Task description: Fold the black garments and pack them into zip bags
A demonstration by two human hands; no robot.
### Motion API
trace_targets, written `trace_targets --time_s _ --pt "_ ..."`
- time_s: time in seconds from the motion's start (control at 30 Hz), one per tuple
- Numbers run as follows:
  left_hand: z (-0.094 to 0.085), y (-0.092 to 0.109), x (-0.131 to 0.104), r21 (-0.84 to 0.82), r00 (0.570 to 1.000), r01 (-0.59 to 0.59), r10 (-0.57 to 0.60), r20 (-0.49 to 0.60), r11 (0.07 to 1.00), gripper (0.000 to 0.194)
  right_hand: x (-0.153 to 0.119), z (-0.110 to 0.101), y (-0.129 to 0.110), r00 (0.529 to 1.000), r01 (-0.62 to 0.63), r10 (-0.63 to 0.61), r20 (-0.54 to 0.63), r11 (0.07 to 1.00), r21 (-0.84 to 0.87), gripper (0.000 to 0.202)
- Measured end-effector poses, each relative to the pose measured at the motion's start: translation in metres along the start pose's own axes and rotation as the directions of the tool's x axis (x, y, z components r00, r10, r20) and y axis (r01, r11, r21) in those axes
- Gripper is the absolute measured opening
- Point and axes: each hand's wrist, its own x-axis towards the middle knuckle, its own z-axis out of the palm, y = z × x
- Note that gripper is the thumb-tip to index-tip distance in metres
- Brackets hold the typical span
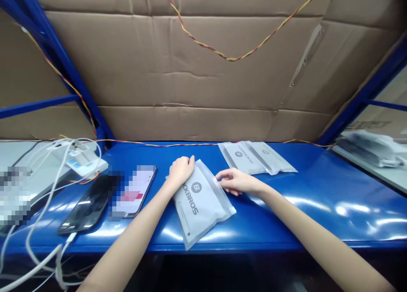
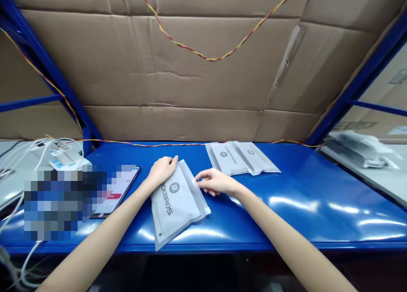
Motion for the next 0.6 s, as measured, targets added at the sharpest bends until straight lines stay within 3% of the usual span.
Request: trace_targets --time_s 0.1,0.2,0.4,0.5,0.6 --pt "0.002 0.008 -0.003 -0.005 0.999 -0.034 0.034 -0.007 0.999 0.033 0.001 0.008 -0.002 0.998 -0.021 0.020 0.053 1.000 0.020 0.025" --pt "0.002 0.018 -0.009 -0.005 0.996 -0.081 0.081 -0.049 0.997 0.057 0.001 0.016 -0.005 0.996 -0.063 0.060 0.064 0.997 0.041 0.028" --pt "0.004 0.034 -0.017 0.033 0.979 -0.173 0.176 -0.102 0.984 0.055 0.002 0.028 -0.007 0.998 -0.049 0.051 -0.038 0.998 0.038 0.026" --pt "0.002 0.030 -0.015 0.070 0.973 -0.198 0.204 -0.107 0.978 0.052 0.003 0.020 -0.005 0.994 -0.027 0.029 -0.106 0.999 0.021 0.022" --pt "-0.001 0.015 -0.008 0.103 0.969 -0.213 0.223 -0.102 0.972 0.049 0.000 -0.002 -0.001 0.972 -0.005 0.003 -0.235 1.000 -0.010 0.020"
